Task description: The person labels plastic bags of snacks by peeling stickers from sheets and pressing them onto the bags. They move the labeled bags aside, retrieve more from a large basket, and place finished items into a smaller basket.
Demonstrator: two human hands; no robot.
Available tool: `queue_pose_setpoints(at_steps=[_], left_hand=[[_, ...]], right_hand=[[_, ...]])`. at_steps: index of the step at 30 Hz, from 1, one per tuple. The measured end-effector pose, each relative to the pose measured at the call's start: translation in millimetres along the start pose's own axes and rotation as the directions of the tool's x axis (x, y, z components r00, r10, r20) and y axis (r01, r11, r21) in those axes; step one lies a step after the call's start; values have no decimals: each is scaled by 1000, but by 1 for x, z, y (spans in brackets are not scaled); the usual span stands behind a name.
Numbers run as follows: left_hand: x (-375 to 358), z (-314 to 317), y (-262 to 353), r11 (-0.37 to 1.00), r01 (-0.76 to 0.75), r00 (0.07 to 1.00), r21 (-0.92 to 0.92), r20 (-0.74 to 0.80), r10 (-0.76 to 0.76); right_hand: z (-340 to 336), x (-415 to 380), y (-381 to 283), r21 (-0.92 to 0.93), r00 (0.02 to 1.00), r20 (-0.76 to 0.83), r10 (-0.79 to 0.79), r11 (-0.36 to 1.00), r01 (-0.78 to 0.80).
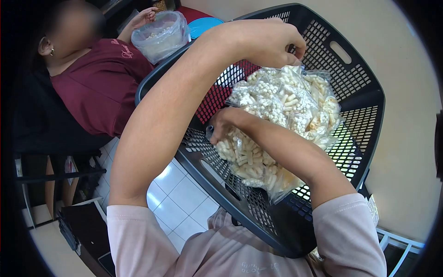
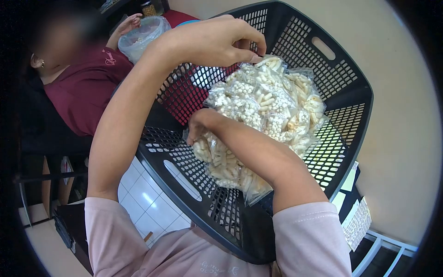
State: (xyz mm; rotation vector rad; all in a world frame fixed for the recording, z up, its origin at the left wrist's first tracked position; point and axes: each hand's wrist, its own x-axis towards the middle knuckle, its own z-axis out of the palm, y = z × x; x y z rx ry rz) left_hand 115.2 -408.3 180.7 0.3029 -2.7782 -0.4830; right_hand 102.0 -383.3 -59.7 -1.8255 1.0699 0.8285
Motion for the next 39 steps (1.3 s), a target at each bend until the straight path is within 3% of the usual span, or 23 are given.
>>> queue_pose_setpoints(at_steps=[5, 10, 12, 13, 14, 15, 16, 17, 18, 19, 20, 22, 24, 25, 26, 27, 30, 32, 34, 35, 36, 38, 39], left_hand=[[-2, -6, 2, 999, 43, 999, -24, 34, -42], [-2, -5, -26, 996, 71, 997, 45, -11, -70], [-7, -8, -47, 976, 158, 983, 147, 73, -170], [-11, -10, -51, 976, 158, 983, 151, 73, -170], [-15, -11, -53, 934, 279, 928, 225, 187, -322], [-19, -12, -57, 871, 380, 837, 312, 284, -467], [-20, -11, -74, 870, 380, 836, 314, 284, -469], [-20, -9, -100, 822, 564, 661, 75, 555, -505], [-19, -8, -112, 655, 749, 462, -100, 788, -408], [-16, -21, -34, 694, 715, 414, 85, 748, -519], [-18, -12, -30, 687, 721, 403, 95, 749, -526], [-25, 13, -26, 777, 608, 264, 165, 880, -394], [-25, 41, -10, 805, 530, 134, 267, 911, -390], [-23, 51, -2, 798, 534, 127, 280, 906, -404], [-23, 61, 6, 762, 587, 85, 274, 915, -394], [-23, 69, 13, 723, 637, 44, 268, 923, -381], [-22, 93, 30, 653, 751, 84, 103, 965, -248], [-20, 111, 44, 627, 769, 77, 124, 956, -284], [-14, 124, 53, 683, 728, 140, 59, 962, -233], [-22, 144, 40, 671, 742, 264, -3, 921, -288], [-23, 148, 43, 673, 740, 264, 12, 915, -306], [-25, 151, 57, 641, 763, 444, -78, 784, -434], [-17, 142, 66, 595, 803, 331, 30, 809, -486]], right_hand=[[0, -6, -9, -33, 999, 33, -18, 999, 19], [-9, -90, -39, -403, 956, -168, -239, 902, 154], [-7, -127, -39, -324, 948, -242, -205, 938, 120], [-5, -143, -35, -319, 888, -372, -271, 935, 152], [-2, -159, -31, -316, 805, -493, -330, 930, 188], [-4, -177, -29, -315, 804, -494, -331, 930, 190], [-11, -196, -24, -339, 796, -478, -371, 914, 222], [-15, -209, -17, -363, 787, -459, -411, 896, 256], [-15, -217, -7, -311, 770, -494, -403, 909, 277], [-14, -227, 7, -325, 686, -573, -448, 893, 311], [-11, -238, 20, -339, 589, -645, -486, 873, 349], [-4, -260, 44, -375, 468, -730, -497, 865, 333], [2, -277, 66, -358, 483, -751, -451, 892, 277], [5, -284, 77, -358, 416, -791, -449, 891, 280], [9, -287, 86, -356, 349, -826, -442, 890, 285], [9, -303, 83, -271, 385, -832, -399, 899, 345], [19, -315, 101, -272, 268, -892, -363, 907, 323], [28, -307, 116, -301, 187, -908, -375, 894, 331], [29, -312, 121, -165, 111, -970, -218, 918, 359], [33, -315, 121, -105, 86, -984, -156, 897, 428], [36, -319, 119, -58, 71, -992, -101, 887, 459], [34, -325, 120, -166, -39, -986, -163, 911, 377], [34, -325, 120, -180, -51, -984, -173, 907, 380]])
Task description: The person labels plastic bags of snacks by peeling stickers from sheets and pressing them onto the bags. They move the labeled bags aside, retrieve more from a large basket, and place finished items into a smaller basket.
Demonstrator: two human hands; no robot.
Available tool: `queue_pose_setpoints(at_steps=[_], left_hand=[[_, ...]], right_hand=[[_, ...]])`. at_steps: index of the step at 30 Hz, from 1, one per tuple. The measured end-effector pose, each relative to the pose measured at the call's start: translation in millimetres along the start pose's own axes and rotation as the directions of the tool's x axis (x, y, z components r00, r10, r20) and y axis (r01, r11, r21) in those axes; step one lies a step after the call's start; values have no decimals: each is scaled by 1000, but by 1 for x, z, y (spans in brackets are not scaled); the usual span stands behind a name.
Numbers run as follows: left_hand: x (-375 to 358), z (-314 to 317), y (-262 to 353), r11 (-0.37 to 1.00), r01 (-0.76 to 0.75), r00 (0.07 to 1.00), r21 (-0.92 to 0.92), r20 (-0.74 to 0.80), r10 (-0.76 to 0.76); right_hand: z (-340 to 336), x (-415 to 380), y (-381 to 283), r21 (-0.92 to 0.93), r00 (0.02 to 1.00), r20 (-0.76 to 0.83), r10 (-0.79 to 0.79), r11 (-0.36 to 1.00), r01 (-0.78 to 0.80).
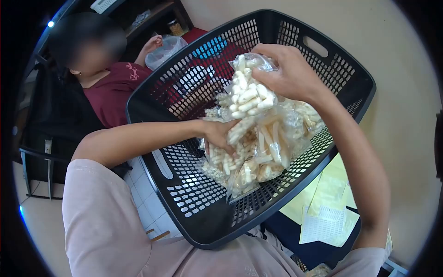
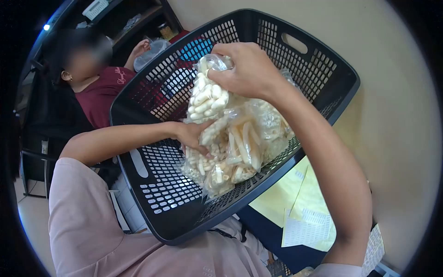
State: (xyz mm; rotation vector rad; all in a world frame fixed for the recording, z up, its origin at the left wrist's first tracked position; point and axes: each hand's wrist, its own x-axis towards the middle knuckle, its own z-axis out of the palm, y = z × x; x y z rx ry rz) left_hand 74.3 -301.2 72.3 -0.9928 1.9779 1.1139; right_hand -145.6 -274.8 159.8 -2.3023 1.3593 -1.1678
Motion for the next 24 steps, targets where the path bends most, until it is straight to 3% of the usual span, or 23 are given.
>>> queue_pose_setpoints(at_steps=[1, 3, 5, 7, 9, 11, 13, 15, 19, 21, 22, 24], left_hand=[[0, -1, -1, 1000, 10, 1000, 1, -17, -10], [1, 0, -8, 945, 6, 979, -328, 194, 61], [1, 4, -13, 943, 19, 975, -332, 214, 56], [-16, 10, 10, 977, 70, 968, -203, 249, -18], [-7, 18, 4, 969, 53, 986, -240, 169, -12], [-4, 18, 3, 986, 48, 998, -160, -37, -55], [-14, 15, 11, 989, 9, 997, -150, -71, -20], [-2, 22, -8, 954, -289, 935, 82, -192, 299], [12, 19, -23, 954, -297, 916, 43, -270, 297], [10, 11, -31, 869, -400, 831, 290, -285, 478], [-5, 7, -21, 946, -303, 895, 116, -306, 324], [-31, -3, -16, 938, -305, 873, 167, -345, 345]], right_hand=[[1, 0, -1, 14, 1000, -24, -13, 1000, 13], [0, 1, -2, 39, 998, -46, -35, 999, 37], [-4, -1, -3, 29, 1000, -29, -9, 1000, 10], [-7, 0, -2, 48, 1000, -8, -7, 999, 8], [-5, 1, -1, -9, 999, -44, -14, 1000, 14], [-5, 1, -1, -3, 998, -62, -18, 1000, 18], [-7, 0, 0, -3, 996, -88, -15, 1000, 15], [-8, 0, 2, -32, 996, -89, 0, 999, -3], [-14, 3, 1, -3, 993, -112, 26, 1000, -27], [-17, 5, 4, 46, 984, -163, 78, 996, -71], [-19, 4, 7, 30, 978, -204, 55, 998, -50], [-26, 5, 11, 81, 960, -263, 101, 993, -82]])
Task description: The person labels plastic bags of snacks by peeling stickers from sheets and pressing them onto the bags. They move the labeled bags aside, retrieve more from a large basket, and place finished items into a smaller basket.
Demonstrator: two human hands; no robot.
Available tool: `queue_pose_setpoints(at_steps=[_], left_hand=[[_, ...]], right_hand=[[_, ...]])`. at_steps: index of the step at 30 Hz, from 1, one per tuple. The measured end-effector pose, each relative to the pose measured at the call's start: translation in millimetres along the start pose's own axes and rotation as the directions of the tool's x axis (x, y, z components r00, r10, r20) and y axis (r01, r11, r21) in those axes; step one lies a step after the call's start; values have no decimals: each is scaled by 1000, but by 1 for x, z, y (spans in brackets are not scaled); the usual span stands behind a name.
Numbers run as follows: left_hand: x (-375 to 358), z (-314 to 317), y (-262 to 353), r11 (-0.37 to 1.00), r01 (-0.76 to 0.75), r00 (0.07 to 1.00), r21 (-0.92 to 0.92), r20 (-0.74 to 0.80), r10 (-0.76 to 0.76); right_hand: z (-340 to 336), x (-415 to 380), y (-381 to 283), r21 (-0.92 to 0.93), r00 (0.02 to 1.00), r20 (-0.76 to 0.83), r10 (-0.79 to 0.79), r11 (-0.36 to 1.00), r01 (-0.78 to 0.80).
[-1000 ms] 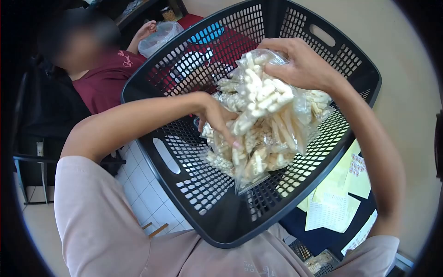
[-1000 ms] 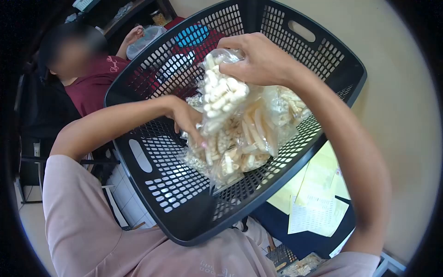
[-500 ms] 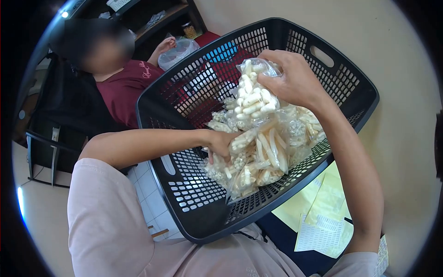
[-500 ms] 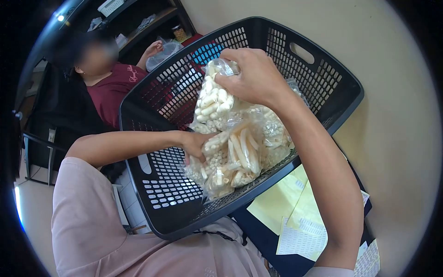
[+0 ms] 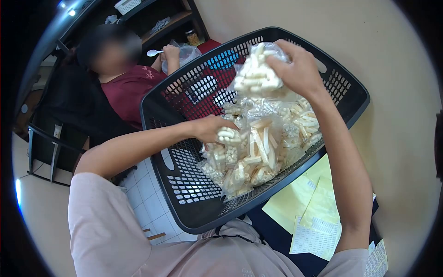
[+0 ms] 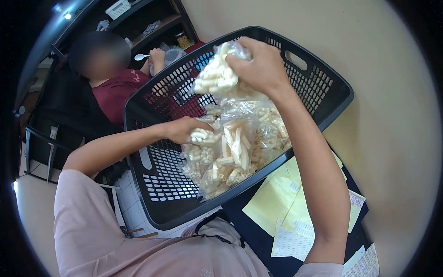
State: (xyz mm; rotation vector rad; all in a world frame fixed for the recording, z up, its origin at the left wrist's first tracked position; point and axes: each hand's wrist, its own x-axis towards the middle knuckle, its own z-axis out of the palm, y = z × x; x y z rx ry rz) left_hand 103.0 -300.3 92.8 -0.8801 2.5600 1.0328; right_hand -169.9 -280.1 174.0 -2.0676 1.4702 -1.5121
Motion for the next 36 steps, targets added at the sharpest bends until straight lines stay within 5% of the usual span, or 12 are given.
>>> queue_pose_setpoints(at_steps=[7, 11, 13, 15, 17, 18, 21, 23, 27, 29, 33, 36], left_hand=[[-79, -32, 22, 976, -163, 923, -145, -372, 99], [-121, -30, 58, 913, -284, 764, -292, -644, 32], [-143, -27, 80, 966, -253, 595, -50, -796, 114], [-162, -12, 113, 987, 34, 464, 156, -877, 123], [-174, 26, 117, 985, -147, 190, -86, -980, -58], [-157, 35, 174, 787, -510, 30, -348, -921, -388], [-149, 69, 182, 609, -598, 334, -520, -853, -400], [-151, 103, 198, 443, -591, 573, -675, -737, -359], [-92, 132, 260, 136, -417, 893, -899, -433, -123], [-35, 159, 239, 554, -473, 863, -685, -486, 137], [76, 218, 204, 454, -411, 864, -791, -496, -84], [144, 229, 180, 301, -466, 848, -832, -517, -117]], right_hand=[[-33, -6, -10, 422, 949, -106, 297, 878, -227], [-75, -18, -3, 762, 912, -44, 407, 604, -233], [-107, -32, 0, 894, 935, -77, 345, 440, -89], [-155, -48, 16, 950, 994, 25, 107, 308, -57], [-197, -70, 3, 928, 993, -116, 19, 358, 101], [-215, -86, 0, 949, 994, -105, -9, 298, 103], [-237, -142, -3, 860, 914, -338, 223, 469, 203], [-237, -176, 13, 802, 515, -547, 660, 590, 97], [-215, -291, 150, 865, 679, -296, 671, 490, -107], [-179, -308, 167, 934, 441, -175, 880, 291, -209], [-145, -328, 208, 967, 467, 152, 871, -34, -252], [-146, -319, 191, 904, 377, 197, 905, -20, -426]])
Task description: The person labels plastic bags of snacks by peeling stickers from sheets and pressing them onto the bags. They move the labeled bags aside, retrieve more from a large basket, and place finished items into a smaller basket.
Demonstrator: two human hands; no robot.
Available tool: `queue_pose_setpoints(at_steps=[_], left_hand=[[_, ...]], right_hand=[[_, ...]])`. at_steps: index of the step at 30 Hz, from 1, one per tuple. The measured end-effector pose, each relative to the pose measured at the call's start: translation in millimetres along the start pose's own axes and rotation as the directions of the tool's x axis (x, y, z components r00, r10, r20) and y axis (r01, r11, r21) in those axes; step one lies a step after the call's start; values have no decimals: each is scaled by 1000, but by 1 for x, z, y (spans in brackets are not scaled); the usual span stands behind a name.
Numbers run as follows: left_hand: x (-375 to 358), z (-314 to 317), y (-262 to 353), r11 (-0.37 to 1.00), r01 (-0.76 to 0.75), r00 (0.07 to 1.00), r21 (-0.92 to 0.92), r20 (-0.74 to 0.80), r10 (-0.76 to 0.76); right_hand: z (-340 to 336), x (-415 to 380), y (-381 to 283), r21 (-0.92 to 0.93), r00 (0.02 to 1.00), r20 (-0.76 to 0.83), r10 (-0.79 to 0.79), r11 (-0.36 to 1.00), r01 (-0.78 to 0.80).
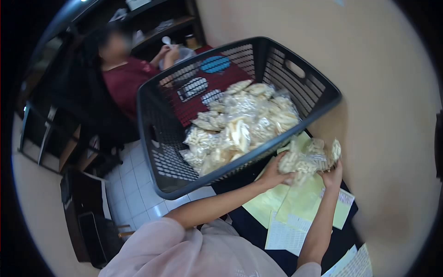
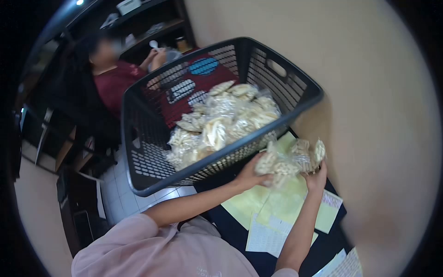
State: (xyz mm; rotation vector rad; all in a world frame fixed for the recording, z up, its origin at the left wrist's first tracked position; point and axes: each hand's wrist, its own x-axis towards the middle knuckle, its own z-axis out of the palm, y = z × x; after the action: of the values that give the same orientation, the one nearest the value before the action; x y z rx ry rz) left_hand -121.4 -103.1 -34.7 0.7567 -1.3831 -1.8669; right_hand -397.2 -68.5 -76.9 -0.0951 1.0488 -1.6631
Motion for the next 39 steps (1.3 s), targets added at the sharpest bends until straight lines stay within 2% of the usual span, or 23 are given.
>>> queue_pose_setpoints(at_steps=[1, 2, 3, 4, 5, 7, 10, 11, 12, 15, 17, 19, 20, 21, 22, 24, 26, 27, 29, 30, 33, 37, 39], left_hand=[[13, 1, -7, 998, -25, 999, -59, 22, 27], [27, 1, -20, 971, -107, 994, 213, 0, 110], [35, 0, -35, 868, -160, 983, 469, -3, 183], [35, -2, -36, 898, -74, 996, 434, -12, 88], [27, 0, -40, 902, -71, 995, 426, -30, 93], [-11, 11, -13, 665, 113, 992, 739, -117, -38], [-96, -8, 71, 700, -153, 952, 697, 294, -84], [-124, -21, 99, 798, -264, 901, 542, 433, 4], [-141, -33, 148, 852, -175, 817, 493, 555, -153], [-175, -76, 221, 890, -294, 654, 350, 752, -80], [-166, -99, 289, 829, -350, 484, 437, 842, -240], [-140, -139, 319, 847, -297, 597, 440, 778, -195], [-117, -152, 332, 716, -188, 751, 672, 568, -336], [-85, -171, 324, 497, -190, 862, 847, 386, -328], [-53, -197, 305, 275, -184, 898, 944, 275, -344], [-3, -261, 251, -128, -201, 852, 971, 109, -512], [35, -299, 202, -278, -124, 702, 953, -114, -703], [45, -301, 192, -286, -140, 700, 948, -110, -705], [59, -295, 172, -359, -291, 539, 887, -158, -827], [65, -309, 148, -332, -249, 517, 910, -165, -840], [66, -329, 99, -242, -97, 620, 965, -132, -773], [69, -334, 70, -311, -63, 660, 948, -194, -726], [71, -346, 63, -110, 64, 595, 992, -126, -794]], right_hand=[[1, -3, 2, -53, 999, 40, -15, 998, 17], [8, -6, 4, -69, 998, 60, -6, 998, 10], [13, -9, 10, -164, 994, -92, -64, 985, 48], [18, -13, 14, -263, 962, -237, -136, 962, 71], [24, -16, 17, -278, 965, -227, -131, 958, 65], [38, -25, 25, -600, 893, -328, -307, 798, 53], [53, -41, 37, -757, 889, -258, -377, 651, 56], [51, -42, 42, -807, 886, -224, -406, 588, 65], [36, -32, 47, -823, 870, -220, -442, 562, 77], [24, -38, 48, -886, 844, -210, -493, 461, 49], [1, -41, 48, -882, 815, -236, -529, 469, 50], [-48, -24, 46, -908, 696, -273, -664, 417, 42], [-40, -38, 43, -842, 698, -292, -654, 521, 136], [-24, -52, 41, -841, 695, -295, -656, 524, 137], [-8, -67, 39, -818, 674, -332, -660, 557, 143], [13, -94, 37, -789, 674, -361, -645, 596, 148], [21, -117, 42, -751, 682, -362, -636, 632, 191], [25, -128, 45, -715, 697, -349, -626, 659, 234], [30, -158, 55, -720, 687, -362, -630, 657, 223], [24, -173, 60, -710, 685, -384, -619, 672, 209], [15, -212, 77, -673, 675, -454, -581, 721, 167], [5, -241, 103, -655, 644, -551, -530, 753, 59], [7, -243, 109, -642, 637, -570, -519, 765, 49]])
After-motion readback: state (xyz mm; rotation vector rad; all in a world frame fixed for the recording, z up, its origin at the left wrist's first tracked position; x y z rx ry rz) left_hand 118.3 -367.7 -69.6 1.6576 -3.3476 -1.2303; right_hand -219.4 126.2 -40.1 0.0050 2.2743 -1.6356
